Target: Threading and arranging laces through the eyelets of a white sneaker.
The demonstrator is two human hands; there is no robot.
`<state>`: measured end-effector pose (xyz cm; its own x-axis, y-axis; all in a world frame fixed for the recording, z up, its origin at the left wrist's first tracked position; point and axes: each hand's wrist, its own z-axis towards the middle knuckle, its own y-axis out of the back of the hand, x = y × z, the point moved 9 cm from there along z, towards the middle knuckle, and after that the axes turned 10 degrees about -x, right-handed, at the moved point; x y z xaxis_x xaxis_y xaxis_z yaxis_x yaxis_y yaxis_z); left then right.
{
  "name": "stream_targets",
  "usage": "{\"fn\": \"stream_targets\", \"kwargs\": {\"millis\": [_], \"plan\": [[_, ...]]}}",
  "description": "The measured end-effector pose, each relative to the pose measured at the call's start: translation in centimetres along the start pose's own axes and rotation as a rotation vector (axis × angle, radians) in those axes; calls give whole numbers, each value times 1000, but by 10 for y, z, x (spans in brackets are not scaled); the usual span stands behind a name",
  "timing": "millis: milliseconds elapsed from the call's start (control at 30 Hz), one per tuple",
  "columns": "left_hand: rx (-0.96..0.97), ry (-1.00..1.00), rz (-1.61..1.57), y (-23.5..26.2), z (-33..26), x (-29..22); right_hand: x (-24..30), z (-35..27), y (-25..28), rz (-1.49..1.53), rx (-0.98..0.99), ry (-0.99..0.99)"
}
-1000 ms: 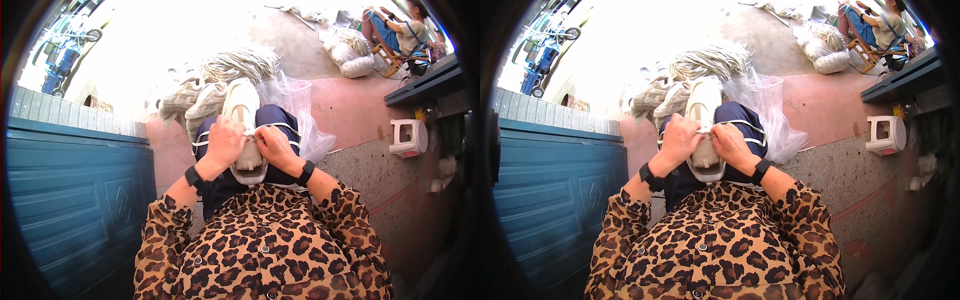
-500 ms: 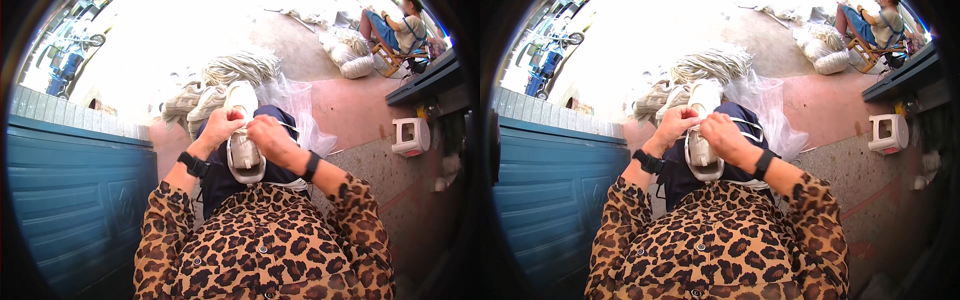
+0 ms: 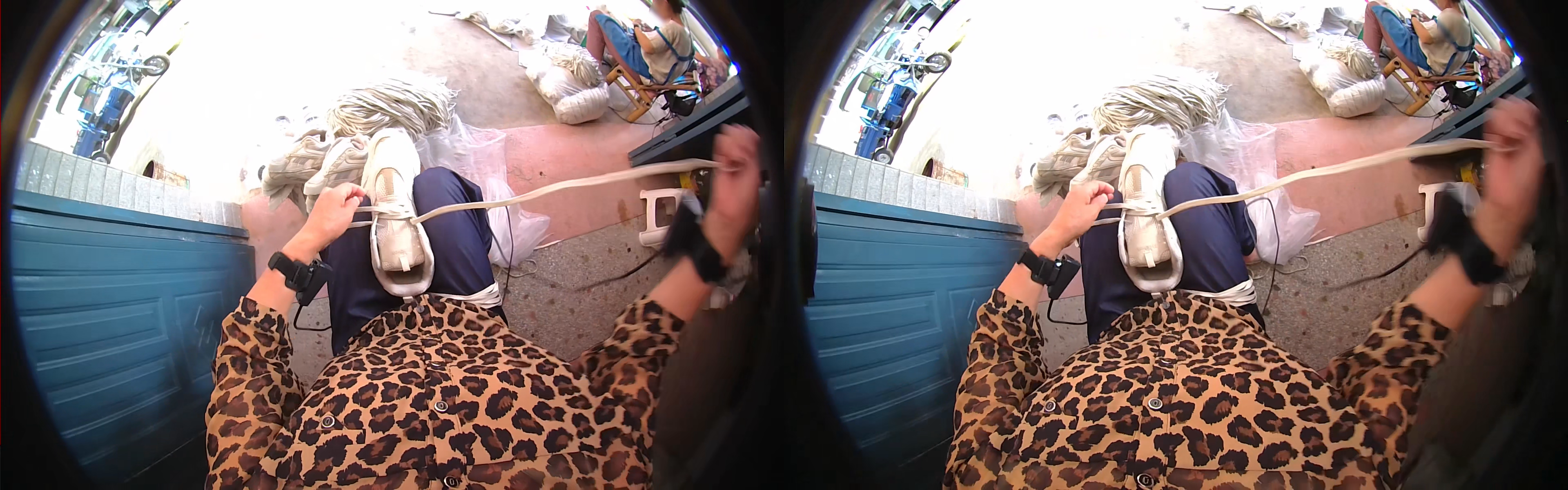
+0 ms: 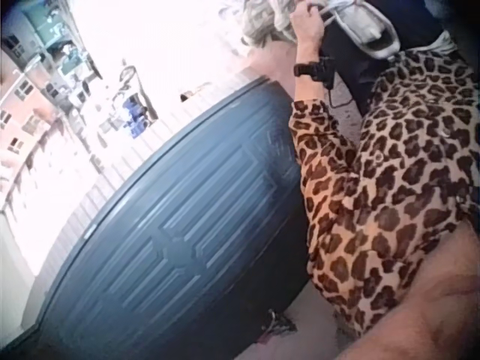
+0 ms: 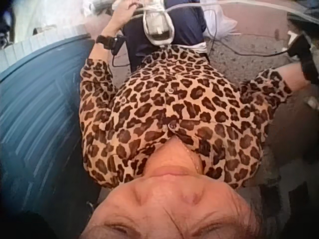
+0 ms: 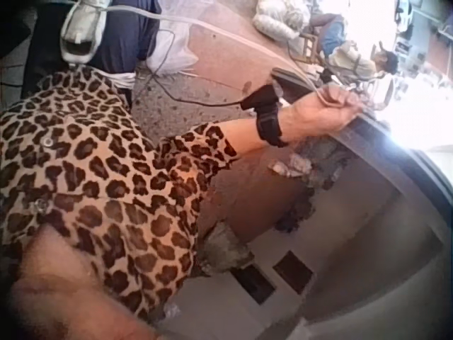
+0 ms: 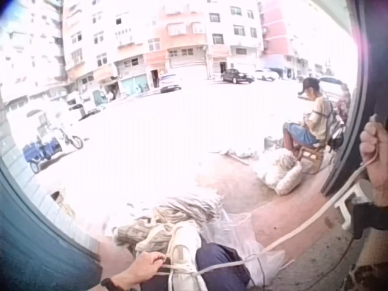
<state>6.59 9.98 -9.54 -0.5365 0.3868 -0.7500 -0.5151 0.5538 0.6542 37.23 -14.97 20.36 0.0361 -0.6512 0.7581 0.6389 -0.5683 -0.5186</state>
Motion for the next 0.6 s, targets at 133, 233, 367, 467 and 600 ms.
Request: {"fn": "stream_targets", "kwargs": {"millis": [133, 233, 367, 467, 600], "plan": [[-25, -206, 130, -6, -10, 0, -142, -82, 41, -612, -264, -357], [-71, -356, 276, -7, -14, -22, -281, -173, -17, -711, 621, -496], [14, -27, 37, 9, -15, -5, -307, -226, -73, -1004, 725, -298], [72, 170, -227, 3, -20, 4, -308, -222, -84, -1098, 624, -59], [44, 307, -471, 0, -25, 11, -318, -227, -99, -1288, 748, 173]]}}
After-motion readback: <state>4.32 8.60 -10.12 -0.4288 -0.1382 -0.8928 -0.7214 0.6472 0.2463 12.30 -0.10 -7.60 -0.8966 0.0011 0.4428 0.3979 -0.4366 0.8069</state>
